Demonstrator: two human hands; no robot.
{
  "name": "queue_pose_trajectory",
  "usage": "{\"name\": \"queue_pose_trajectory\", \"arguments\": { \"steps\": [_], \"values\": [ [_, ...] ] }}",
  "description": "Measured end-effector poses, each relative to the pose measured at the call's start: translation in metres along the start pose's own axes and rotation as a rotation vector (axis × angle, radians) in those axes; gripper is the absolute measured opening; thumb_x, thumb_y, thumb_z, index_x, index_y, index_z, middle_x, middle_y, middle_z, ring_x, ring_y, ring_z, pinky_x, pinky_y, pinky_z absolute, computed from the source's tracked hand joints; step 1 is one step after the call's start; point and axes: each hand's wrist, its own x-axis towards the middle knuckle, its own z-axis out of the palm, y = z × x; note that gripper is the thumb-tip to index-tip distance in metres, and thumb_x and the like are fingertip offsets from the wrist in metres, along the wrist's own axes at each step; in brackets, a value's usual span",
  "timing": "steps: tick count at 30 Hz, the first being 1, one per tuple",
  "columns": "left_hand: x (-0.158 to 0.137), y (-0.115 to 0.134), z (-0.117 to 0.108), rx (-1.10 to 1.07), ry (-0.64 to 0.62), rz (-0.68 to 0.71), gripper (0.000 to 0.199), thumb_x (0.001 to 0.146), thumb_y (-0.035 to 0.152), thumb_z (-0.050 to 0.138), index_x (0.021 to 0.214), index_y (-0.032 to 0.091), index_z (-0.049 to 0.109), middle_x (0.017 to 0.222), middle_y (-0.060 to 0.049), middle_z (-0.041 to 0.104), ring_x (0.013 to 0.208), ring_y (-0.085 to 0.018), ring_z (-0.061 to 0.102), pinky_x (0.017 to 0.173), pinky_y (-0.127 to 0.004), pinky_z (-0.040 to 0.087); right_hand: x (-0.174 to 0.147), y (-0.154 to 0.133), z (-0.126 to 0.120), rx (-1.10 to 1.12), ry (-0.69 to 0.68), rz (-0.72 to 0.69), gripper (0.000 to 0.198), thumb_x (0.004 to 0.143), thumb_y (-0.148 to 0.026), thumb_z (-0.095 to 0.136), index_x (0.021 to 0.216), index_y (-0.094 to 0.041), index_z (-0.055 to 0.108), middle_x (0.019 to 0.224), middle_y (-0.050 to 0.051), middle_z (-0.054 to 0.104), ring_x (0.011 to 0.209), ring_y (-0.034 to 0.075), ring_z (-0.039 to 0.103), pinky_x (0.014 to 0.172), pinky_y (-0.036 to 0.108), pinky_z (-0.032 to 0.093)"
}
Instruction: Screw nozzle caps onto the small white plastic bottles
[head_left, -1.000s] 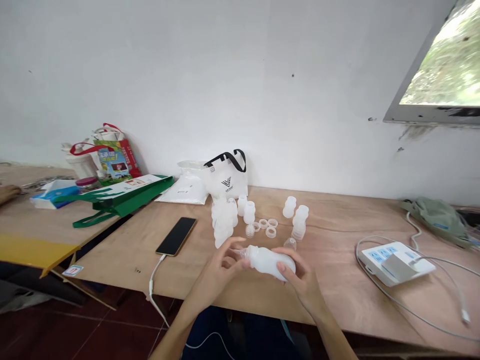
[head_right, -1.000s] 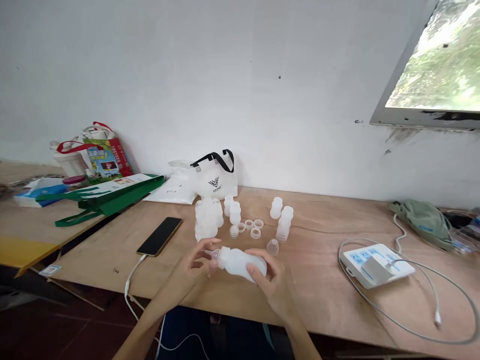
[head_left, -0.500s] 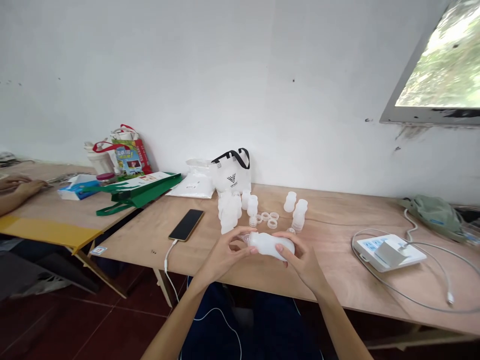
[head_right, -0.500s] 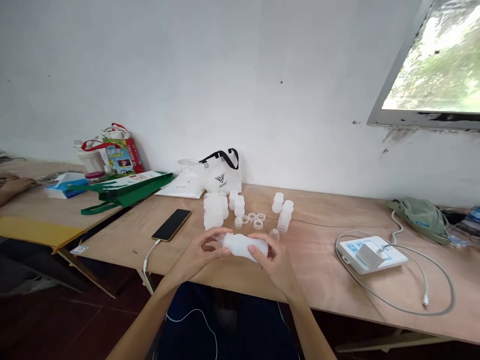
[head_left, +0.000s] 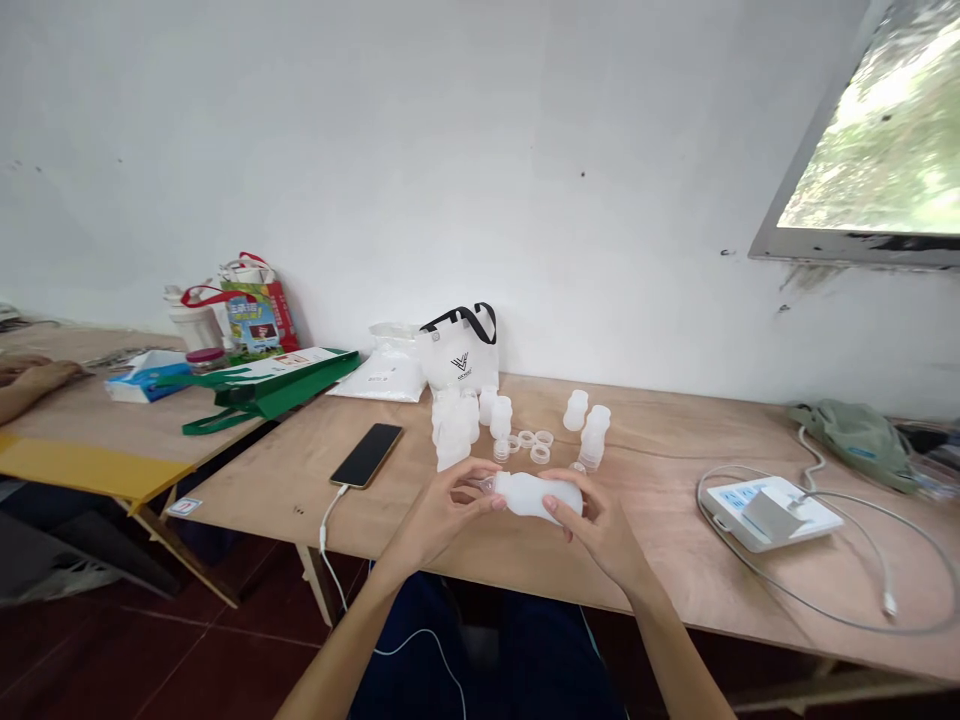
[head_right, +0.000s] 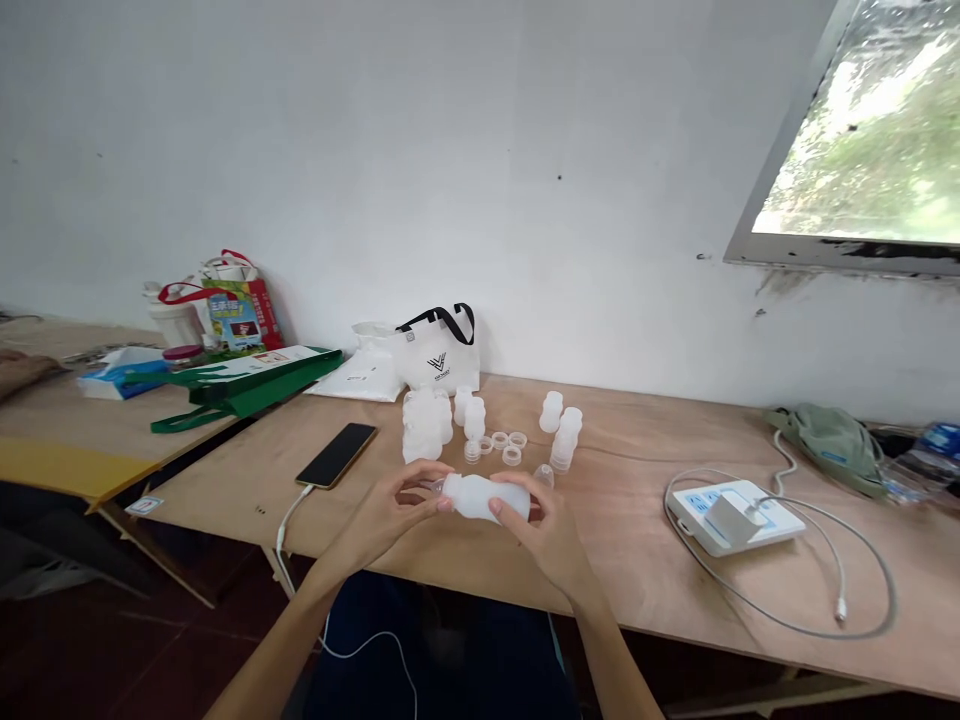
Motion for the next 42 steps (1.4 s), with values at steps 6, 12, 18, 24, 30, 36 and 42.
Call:
{"name": "queue_pose_trajectory", "arguments": {
  "steps": [6, 12, 18, 24, 30, 36, 42],
  "values": [
    [0.003, -0.004, 0.005, 0.004, 0.014, 0.008, 0.048, 0.084, 0.046, 0.075, 0.126, 0.027, 0.064, 0.125, -0.007, 0.068, 0.113, -0.024, 0.065, 0.087, -0.033, 0.057, 0.006, 0.006, -0.003, 0.064, -0.01, 0.015, 0.042, 0.087, -0.056, 0.068, 0.117, -0.027, 0.07, 0.106, 0.006, 0.072, 0.079, 0.02, 0.065, 0.056, 0.03, 0.057],
    [0.008, -0.013, 0.016, -0.06, 0.096, 0.055, 0.053, 0.082, 0.04, 0.079, 0.128, 0.025, 0.059, 0.121, -0.007, 0.068, 0.114, -0.022, 0.063, 0.084, -0.029, 0.056, 0.007, 0.008, -0.001, -0.095, -0.215, 0.061, 0.051, 0.08, -0.049, 0.079, 0.126, -0.034, 0.064, 0.124, 0.003, 0.07, 0.111, 0.028, 0.065, 0.093, 0.043, 0.054],
    [0.014, -0.031, 0.035, -0.006, 0.01, 0.065, 0.046, 0.088, 0.039, 0.073, 0.131, 0.027, 0.062, 0.134, -0.007, 0.064, 0.12, -0.024, 0.061, 0.094, -0.034, 0.055, 0.009, 0.025, 0.018, -0.293, -0.23, 0.019, 0.034, 0.087, -0.048, 0.071, 0.115, -0.029, 0.071, 0.112, 0.005, 0.073, 0.107, 0.03, 0.064, 0.094, 0.046, 0.049],
    [0.019, -0.043, 0.043, 0.027, -0.049, 0.028, 0.051, 0.089, 0.039, 0.07, 0.137, 0.027, 0.059, 0.141, -0.008, 0.062, 0.124, -0.027, 0.061, 0.102, -0.042, 0.053, 0.014, 0.042, 0.014, -0.351, -0.274, -0.069, 0.047, 0.084, -0.046, 0.075, 0.128, -0.03, 0.067, 0.132, 0.007, 0.067, 0.125, 0.032, 0.057, 0.106, 0.048, 0.043],
    [0.016, -0.044, 0.033, 0.013, -0.07, 0.022, 0.064, 0.085, 0.039, 0.077, 0.144, 0.033, 0.052, 0.143, -0.008, 0.058, 0.132, -0.028, 0.055, 0.107, -0.044, 0.05, 0.021, 0.055, -0.03, -0.481, -0.125, -0.047, 0.031, 0.096, -0.045, 0.054, 0.121, -0.031, 0.065, 0.126, 0.006, 0.065, 0.116, 0.027, 0.061, 0.102, 0.046, 0.047],
    [0.014, -0.051, 0.018, 0.122, -0.123, -0.058, 0.081, 0.076, 0.039, 0.084, 0.148, 0.034, 0.047, 0.141, -0.01, 0.058, 0.116, -0.029, 0.062, 0.1, -0.047, 0.051, 0.027, 0.079, -0.046, -0.703, 0.231, 0.154, 0.035, 0.099, -0.045, 0.042, 0.125, -0.028, 0.058, 0.124, 0.011, 0.062, 0.106, 0.029, 0.066, 0.081, 0.041, 0.055],
    [0.012, -0.043, 0.018, 0.149, -0.183, 0.017, 0.064, 0.085, 0.029, 0.072, 0.145, 0.031, 0.049, 0.146, -0.008, 0.056, 0.118, -0.027, 0.061, 0.102, -0.044, 0.05, 0.028, 0.082, -0.034, -0.547, -0.029, 0.051, 0.049, 0.097, -0.043, 0.048, 0.145, -0.033, 0.044, 0.14, 0.007, 0.059, 0.116, 0.028, 0.064, 0.098, 0.048, 0.053]
  ]
}}
